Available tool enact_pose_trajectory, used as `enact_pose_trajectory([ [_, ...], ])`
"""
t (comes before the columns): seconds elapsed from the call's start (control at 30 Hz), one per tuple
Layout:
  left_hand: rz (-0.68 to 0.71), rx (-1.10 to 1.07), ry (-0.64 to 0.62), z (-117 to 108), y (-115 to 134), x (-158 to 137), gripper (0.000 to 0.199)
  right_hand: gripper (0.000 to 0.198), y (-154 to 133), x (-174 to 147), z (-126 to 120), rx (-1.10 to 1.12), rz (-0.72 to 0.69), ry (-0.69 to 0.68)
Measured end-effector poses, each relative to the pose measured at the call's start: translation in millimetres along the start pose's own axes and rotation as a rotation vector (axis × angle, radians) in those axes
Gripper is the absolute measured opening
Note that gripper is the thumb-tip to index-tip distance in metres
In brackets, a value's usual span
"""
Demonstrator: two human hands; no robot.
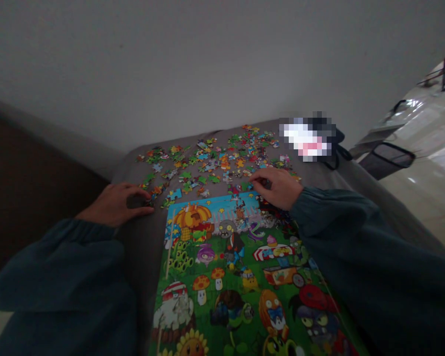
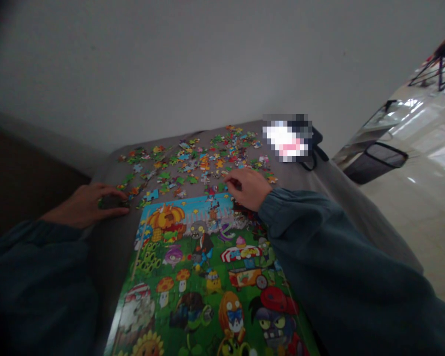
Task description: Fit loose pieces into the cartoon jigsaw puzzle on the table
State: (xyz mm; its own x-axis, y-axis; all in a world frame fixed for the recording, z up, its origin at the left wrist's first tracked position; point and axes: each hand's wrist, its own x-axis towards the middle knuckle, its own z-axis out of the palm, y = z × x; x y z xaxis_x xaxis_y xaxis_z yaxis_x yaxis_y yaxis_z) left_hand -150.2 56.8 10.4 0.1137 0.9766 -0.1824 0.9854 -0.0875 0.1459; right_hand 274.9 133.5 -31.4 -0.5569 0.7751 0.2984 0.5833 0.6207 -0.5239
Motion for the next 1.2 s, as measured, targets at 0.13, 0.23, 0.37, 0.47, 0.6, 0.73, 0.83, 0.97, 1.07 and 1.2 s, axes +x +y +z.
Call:
enact_pose_trajectory([
  [0.13,-0.006,-0.084,-0.023,-1.8,2.0,1.5,0.043,0.021,-2.5,0.6,-0.8,-0.001,0.006,0.009],
  [0.23,-0.037,-0.147,0.018,-4.7,7.6,0.3,0.042,0.019,-4.6,3.2,-6.4,0.046,0.038,0.030],
  [0.37,-0.064,-0.260,0.265,-8.6,46.9,-6.9,0.049,0.017,-16.6,4.7,-22.0,0.262,0.065,0.014],
  [0.47,0.082,-0.548,0.413,-2.8,101.0,-19.1,0.035,0.028,-39.1,-1.8,-27.5,0.476,-0.005,-0.136],
  [0.6,0.337,-0.760,0.271,16.6,162.8,-35.4,0.012,0.057,-71.7,-16.3,-16.2,0.604,-0.101,-0.397],
  [0.73,0.393,-0.815,0.238,29.7,179.9,-39.9,0.008,0.020,-81.3,-22.1,-6.2,0.558,-0.165,-0.414],
  [0.83,0.376,-0.751,0.227,33.8,171.7,-38.8,0.012,0.011,-77.8,-20.0,-5.6,0.586,-0.152,-0.301],
  [0.97,0.360,-0.671,0.222,42.4,159.5,-36.3,0.016,0.018,-76.0,-17.2,-4.5,0.707,-0.099,-0.234],
  [1.07,0.371,-0.628,0.280,45.0,153.9,-31.5,0.019,0.026,-74.2,-14.2,-4.9,0.838,0.016,-0.255],
  [1.2,0.319,-0.543,0.423,32.1,143.7,-22.3,0.019,0.027,-60.1,-5.4,-17.3,0.959,0.052,-0.329],
])
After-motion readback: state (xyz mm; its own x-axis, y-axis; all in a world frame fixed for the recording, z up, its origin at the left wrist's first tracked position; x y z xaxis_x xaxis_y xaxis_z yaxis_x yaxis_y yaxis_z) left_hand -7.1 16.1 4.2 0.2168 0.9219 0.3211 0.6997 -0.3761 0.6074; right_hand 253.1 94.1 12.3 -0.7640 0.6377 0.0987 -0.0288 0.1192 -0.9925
